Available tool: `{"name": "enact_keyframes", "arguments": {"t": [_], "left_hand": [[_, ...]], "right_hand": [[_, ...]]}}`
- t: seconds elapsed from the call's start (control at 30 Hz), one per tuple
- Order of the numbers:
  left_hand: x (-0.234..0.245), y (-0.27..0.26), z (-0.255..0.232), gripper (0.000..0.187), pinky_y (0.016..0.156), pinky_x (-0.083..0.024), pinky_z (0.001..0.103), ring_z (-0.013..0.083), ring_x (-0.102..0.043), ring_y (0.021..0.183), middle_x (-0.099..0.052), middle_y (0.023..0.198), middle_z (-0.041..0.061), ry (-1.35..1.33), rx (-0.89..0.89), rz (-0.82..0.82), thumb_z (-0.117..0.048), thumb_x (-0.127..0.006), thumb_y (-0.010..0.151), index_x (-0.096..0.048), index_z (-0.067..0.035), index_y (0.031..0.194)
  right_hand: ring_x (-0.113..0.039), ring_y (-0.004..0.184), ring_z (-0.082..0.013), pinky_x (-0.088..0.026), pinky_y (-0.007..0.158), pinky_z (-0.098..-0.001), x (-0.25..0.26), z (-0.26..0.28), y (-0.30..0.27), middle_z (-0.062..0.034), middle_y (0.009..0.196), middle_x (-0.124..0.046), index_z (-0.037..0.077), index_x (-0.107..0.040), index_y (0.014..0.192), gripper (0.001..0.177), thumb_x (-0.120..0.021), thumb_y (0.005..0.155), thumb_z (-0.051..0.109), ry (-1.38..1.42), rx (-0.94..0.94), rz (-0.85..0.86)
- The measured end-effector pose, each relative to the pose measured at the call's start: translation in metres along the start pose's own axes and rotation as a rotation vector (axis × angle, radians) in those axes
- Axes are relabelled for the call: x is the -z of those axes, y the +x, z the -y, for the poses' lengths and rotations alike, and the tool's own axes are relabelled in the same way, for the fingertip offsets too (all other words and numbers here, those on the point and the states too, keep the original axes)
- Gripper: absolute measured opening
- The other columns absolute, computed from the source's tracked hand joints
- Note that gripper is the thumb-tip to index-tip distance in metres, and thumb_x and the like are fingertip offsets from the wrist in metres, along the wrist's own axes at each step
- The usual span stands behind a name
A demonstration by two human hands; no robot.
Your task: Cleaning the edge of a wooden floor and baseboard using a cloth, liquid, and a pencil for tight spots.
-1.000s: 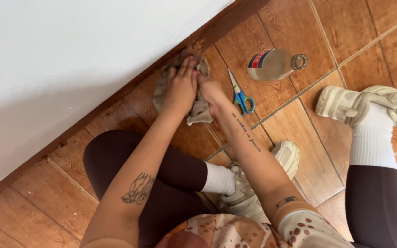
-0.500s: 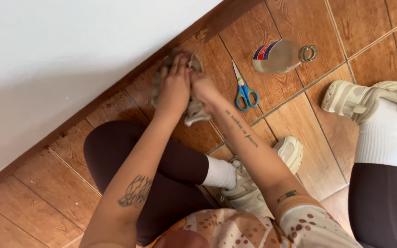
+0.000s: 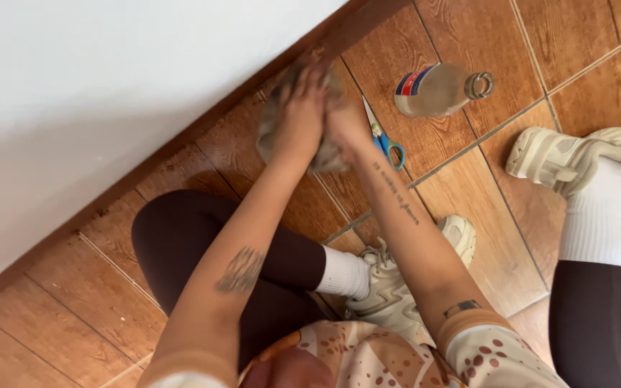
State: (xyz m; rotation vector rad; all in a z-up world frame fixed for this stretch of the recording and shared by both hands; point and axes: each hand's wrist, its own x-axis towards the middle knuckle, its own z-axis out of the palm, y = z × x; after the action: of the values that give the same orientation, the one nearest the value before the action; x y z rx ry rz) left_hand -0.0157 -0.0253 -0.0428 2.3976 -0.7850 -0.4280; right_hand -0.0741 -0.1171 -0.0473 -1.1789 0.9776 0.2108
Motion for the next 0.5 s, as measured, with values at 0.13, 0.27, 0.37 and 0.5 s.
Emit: {"name": "enact_keyframes", "arguments": {"t": [0.13,0.27,0.37,0.5], "left_hand": [[0.047,-0.054,0.022,0.043,0.121,-0.042,0.048,0.0325,-0.053,0.14,-0.049,0.158,0.01,0.215,0.203,0.17,-0.015,-0.036,0.109,-0.05,-0.009,0.15],[0.053,-0.063,0.026,0.047,0.114,-0.038,0.054,0.0384,-0.047,0.135,-0.044,0.157,0.011,0.177,0.277,0.125,-0.025,-0.036,0.11,-0.046,-0.006,0.152],[0.042,-0.048,0.008,0.046,0.112,-0.039,0.053,0.0411,-0.042,0.137,-0.041,0.159,0.009,0.057,0.241,0.112,-0.027,-0.036,0.112,-0.047,-0.009,0.152],[0.064,-0.035,-0.039,0.045,0.115,-0.044,0.044,0.0347,-0.049,0.131,-0.042,0.164,-0.005,-0.078,0.204,0.258,-0.032,-0.038,0.109,-0.053,-0.021,0.15]], "right_hand": [[-0.07,0.098,-0.0227,-0.058,0.084,-0.0357,-0.053,-0.059,0.0,-0.0177,0.109,-0.075,-0.007,-0.068,0.118,0.039,-0.047,0.104,0.022,-0.167,0.169,0.114],[-0.069,0.092,-0.0221,-0.057,0.08,-0.0348,-0.068,-0.022,-0.039,-0.0201,0.112,-0.072,-0.004,-0.061,0.126,0.041,-0.043,0.107,0.028,0.013,-0.07,0.164],[-0.07,0.087,-0.0254,-0.059,0.075,-0.039,-0.046,-0.021,-0.034,-0.0208,0.109,-0.071,-0.007,-0.063,0.123,0.043,-0.042,0.106,0.027,0.052,-0.088,0.06],[-0.072,0.083,-0.0294,-0.062,0.071,-0.0467,-0.009,-0.022,-0.035,-0.0204,0.102,-0.069,-0.008,-0.059,0.119,0.041,-0.044,0.105,0.027,0.424,-0.148,0.026]]}}
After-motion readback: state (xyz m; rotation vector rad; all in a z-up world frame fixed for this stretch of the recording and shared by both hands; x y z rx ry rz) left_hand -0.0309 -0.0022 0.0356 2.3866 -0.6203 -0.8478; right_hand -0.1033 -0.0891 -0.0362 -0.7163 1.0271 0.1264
